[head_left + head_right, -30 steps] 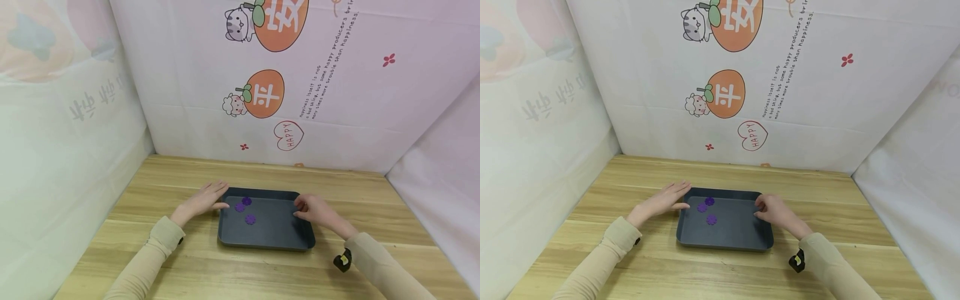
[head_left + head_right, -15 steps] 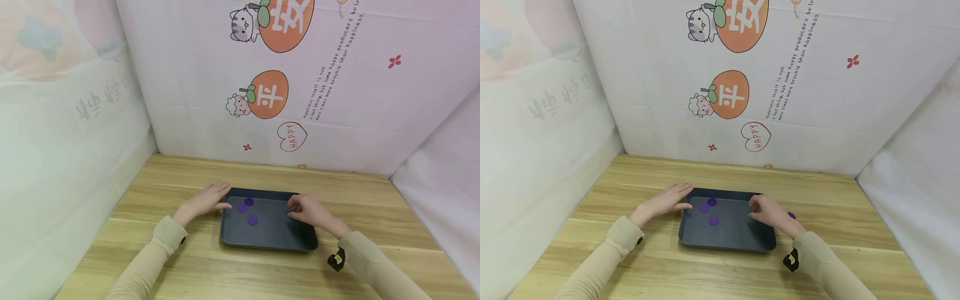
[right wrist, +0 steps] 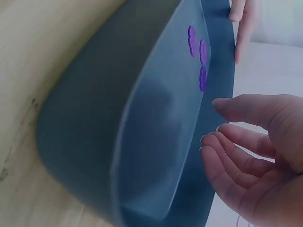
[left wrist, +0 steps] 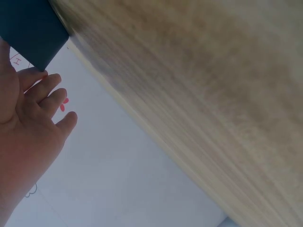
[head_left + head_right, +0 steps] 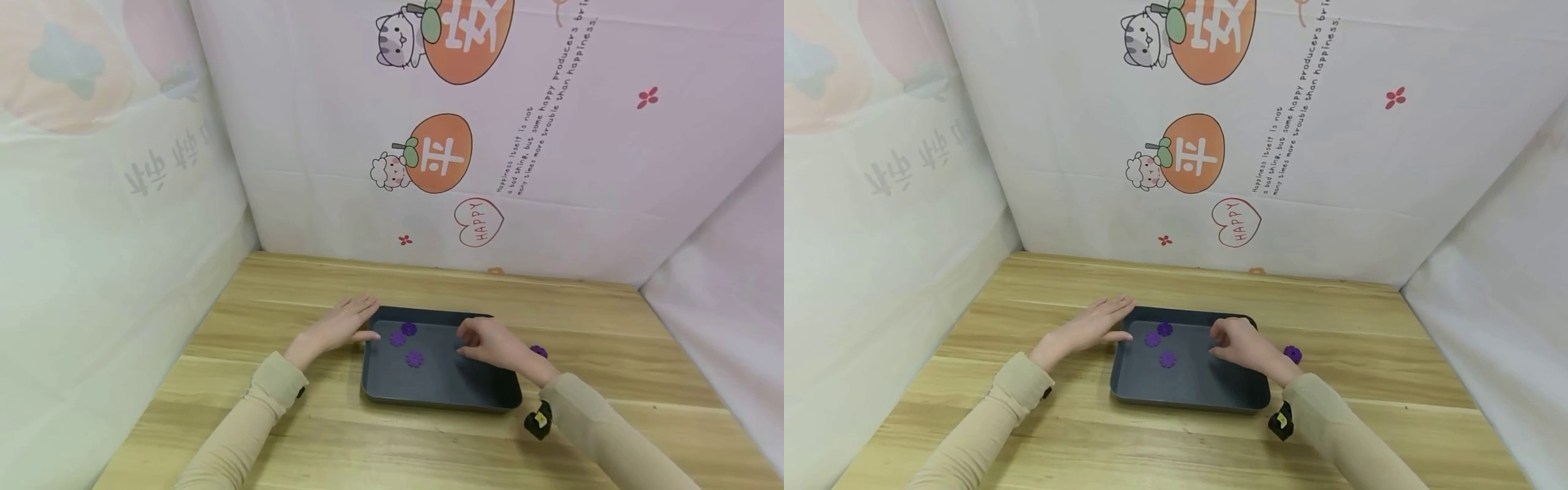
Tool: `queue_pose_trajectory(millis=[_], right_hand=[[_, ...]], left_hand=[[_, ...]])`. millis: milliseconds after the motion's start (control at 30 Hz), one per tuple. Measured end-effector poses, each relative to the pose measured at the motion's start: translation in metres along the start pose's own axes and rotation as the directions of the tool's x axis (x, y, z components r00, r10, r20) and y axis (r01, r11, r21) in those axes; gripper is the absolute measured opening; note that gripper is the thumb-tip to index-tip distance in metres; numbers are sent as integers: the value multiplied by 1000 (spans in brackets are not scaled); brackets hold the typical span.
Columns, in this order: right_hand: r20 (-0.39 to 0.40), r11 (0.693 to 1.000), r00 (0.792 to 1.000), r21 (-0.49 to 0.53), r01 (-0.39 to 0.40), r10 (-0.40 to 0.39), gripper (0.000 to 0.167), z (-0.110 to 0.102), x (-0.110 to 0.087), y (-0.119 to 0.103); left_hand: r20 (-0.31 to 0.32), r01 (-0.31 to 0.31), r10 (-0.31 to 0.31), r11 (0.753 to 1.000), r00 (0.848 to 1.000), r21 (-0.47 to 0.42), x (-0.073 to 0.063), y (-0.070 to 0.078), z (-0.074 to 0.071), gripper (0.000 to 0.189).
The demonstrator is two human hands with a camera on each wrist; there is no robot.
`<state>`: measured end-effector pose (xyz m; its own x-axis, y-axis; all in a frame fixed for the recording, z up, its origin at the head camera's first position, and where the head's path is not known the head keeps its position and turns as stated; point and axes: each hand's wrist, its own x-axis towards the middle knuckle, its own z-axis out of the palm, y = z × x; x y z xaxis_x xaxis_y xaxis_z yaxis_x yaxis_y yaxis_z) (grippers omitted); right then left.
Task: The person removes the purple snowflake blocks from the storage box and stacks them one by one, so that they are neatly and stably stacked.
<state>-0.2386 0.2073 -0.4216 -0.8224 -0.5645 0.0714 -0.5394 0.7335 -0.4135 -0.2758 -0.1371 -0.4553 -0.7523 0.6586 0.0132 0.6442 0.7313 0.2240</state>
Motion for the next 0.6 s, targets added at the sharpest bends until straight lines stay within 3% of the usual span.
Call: queue_pose_trajectory(millis=[600], right_hand=[[29,998,998,15,54,-55,21,9,15,-18]], left_hand=[[1,3,-3,1000,1000,-10,2,-2,2,79]])
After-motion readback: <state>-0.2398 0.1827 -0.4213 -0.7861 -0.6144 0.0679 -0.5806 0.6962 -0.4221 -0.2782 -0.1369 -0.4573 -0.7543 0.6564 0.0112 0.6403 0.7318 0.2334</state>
